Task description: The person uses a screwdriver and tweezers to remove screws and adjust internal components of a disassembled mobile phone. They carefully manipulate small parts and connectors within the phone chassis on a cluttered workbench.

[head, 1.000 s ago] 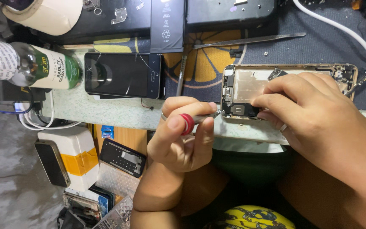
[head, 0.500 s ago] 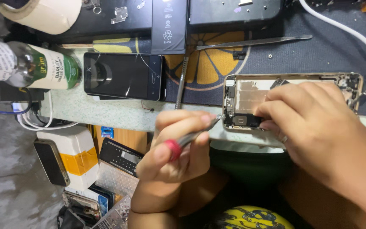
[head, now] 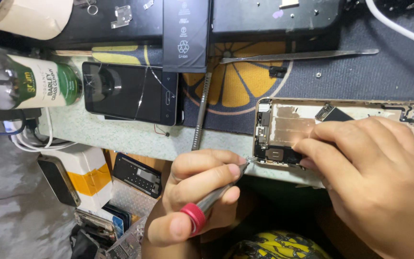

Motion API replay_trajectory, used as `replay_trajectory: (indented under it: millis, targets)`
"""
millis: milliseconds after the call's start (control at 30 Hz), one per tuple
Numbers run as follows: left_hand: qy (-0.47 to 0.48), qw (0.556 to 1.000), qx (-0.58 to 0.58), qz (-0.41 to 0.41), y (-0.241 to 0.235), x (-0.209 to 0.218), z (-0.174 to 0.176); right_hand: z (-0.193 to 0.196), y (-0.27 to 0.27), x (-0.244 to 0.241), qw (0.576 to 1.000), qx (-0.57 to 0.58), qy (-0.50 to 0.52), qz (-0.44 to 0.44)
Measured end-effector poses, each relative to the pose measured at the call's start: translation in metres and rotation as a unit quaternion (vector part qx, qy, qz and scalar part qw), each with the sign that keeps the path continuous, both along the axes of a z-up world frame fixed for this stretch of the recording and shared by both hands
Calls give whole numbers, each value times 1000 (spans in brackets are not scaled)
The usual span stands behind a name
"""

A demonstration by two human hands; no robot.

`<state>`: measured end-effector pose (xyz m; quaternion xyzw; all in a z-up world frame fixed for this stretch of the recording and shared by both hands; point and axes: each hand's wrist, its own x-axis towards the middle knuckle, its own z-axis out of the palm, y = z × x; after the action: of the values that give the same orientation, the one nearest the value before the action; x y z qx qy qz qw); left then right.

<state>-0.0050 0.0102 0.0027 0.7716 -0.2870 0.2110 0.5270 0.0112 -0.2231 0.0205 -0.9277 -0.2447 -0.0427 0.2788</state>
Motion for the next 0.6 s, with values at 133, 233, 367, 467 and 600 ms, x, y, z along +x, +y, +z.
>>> replay_trajectory:
  millis: [133,233,367,467,600]
  targets:
    - [-3,1000,-1,-23,2,1,3,0,-2,0,1000,7,-1,15]
    - [-11,999,-14,-28,2,2,2,0,-3,0,1000,2,-3,21]
    - [-10,999,-14,-41,0,3,6,-1,-3,-2,1000,1,3,20]
    - [-33,999,-27,-23,-7,6,1,0,-3,-2,1000,6,8,16]
    - [-55,997,-6,-52,-2,8,1,1,-3,-2,1000,3,7,14]
